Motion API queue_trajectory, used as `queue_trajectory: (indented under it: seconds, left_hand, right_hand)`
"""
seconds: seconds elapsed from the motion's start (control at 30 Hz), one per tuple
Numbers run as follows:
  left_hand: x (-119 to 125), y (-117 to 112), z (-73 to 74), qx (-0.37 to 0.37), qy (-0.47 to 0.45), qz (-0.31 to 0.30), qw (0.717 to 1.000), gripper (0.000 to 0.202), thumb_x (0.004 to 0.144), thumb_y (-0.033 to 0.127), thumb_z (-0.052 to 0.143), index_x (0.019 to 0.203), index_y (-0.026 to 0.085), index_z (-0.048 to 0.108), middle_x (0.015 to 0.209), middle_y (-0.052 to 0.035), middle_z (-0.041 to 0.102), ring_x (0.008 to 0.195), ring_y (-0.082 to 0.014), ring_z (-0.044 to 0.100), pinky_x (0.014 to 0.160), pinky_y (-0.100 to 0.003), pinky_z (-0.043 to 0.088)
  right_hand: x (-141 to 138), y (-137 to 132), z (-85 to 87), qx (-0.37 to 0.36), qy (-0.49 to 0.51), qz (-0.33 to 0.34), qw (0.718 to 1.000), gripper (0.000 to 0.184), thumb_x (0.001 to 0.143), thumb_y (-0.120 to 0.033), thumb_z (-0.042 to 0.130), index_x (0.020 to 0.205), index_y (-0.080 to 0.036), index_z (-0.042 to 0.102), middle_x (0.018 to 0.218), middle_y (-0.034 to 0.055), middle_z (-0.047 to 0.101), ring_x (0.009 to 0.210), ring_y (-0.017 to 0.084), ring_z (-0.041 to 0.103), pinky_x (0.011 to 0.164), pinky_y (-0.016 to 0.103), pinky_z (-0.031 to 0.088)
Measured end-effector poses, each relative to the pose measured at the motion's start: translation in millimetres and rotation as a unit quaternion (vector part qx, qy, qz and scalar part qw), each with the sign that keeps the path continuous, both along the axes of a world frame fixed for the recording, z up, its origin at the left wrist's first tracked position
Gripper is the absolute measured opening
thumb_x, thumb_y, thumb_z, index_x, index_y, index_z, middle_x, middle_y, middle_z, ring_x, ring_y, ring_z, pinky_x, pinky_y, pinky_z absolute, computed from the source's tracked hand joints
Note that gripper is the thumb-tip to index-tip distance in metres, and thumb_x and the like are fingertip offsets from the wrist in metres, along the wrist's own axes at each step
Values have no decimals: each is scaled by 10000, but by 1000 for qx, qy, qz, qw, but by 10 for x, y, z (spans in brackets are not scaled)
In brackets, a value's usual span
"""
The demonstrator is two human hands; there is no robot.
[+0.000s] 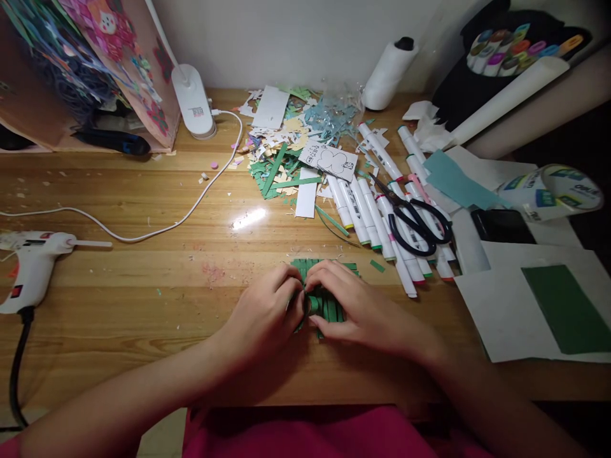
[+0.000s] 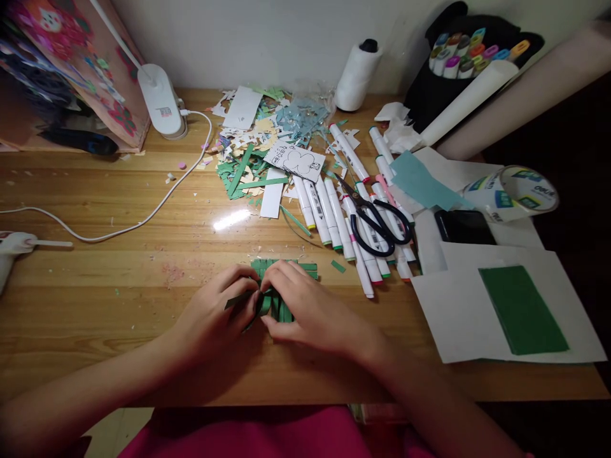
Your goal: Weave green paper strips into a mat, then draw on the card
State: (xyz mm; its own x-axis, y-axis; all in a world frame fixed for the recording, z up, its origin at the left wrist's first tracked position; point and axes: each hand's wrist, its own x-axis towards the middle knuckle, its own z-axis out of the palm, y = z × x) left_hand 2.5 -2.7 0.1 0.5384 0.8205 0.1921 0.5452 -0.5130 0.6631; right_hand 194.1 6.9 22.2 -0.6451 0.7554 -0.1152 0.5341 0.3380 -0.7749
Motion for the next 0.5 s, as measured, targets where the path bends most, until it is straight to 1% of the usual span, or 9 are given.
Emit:
queue_trajectory:
  seconds: [0.1, 0.17, 0.23, 0.3, 0.37, 0.5]
  left_hand:
    - [-6, 8, -1, -13, -5, -9, 1000, 147, 909, 106, 424, 862, 135, 560, 910, -101, 573, 816, -189, 554, 724, -334, 499]
    - [-10, 12, -6, -17, -10, -11, 1000, 149, 914, 110, 422, 863, 129, 561, 915, -104, 572, 819, -189, 553, 728, -337, 497]
    - [-14, 15, -12, -17, -13, -13, 1000, 152, 915, 111, 423, 858, 119, 563, 911, -108, 570, 813, -190, 551, 722, -337, 494]
    - [-17, 19, -16, -18, -16, -16, 1000, 153, 914, 105, 424, 857, 109, 566, 909, -113, 568, 812, -192, 548, 720, -335, 490]
    - [-18, 23, -18, -20, -18, -19, 999, 151, 911, 101, 427, 857, 102, 568, 911, -117, 568, 817, -193, 545, 725, -334, 487]
    - [-12, 24, -17, -20, -21, -19, 999, 148, 911, 103, 431, 859, 97, 570, 915, -120, 566, 814, -192, 542, 728, -330, 484]
  right_hand:
    - [15, 18, 4, 1, 7, -16, 1000, 149, 844, -148, 574, 972, -194, 512, 1015, 57, 557, 983, 192, 529, 861, 320, 440]
    - [39, 33, -3, -2, 9, -13, 1000, 119, 863, -139, 554, 961, -196, 517, 1020, 49, 552, 979, 177, 532, 863, 305, 437]
    - [62, 43, -13, -12, 8, 9, 1000, 171, 839, -184, 620, 980, -201, 524, 1064, 46, 541, 1004, 177, 527, 876, 301, 434]
    - [70, 43, -25, -15, 2, 31, 999, 311, 773, -242, 713, 1017, -204, 525, 1115, 49, 524, 1049, 192, 508, 903, 311, 426]
    - [59, 33, -37, -3, -5, 30, 1000, 392, 724, -250, 755, 1030, -195, 516, 1126, 58, 518, 1071, 209, 491, 923, 328, 417]
    - [15, 9, -49, 9, -12, 9, 1000, 336, 719, -174, 725, 975, -183, 508, 1066, 58, 532, 1037, 214, 490, 903, 333, 416]
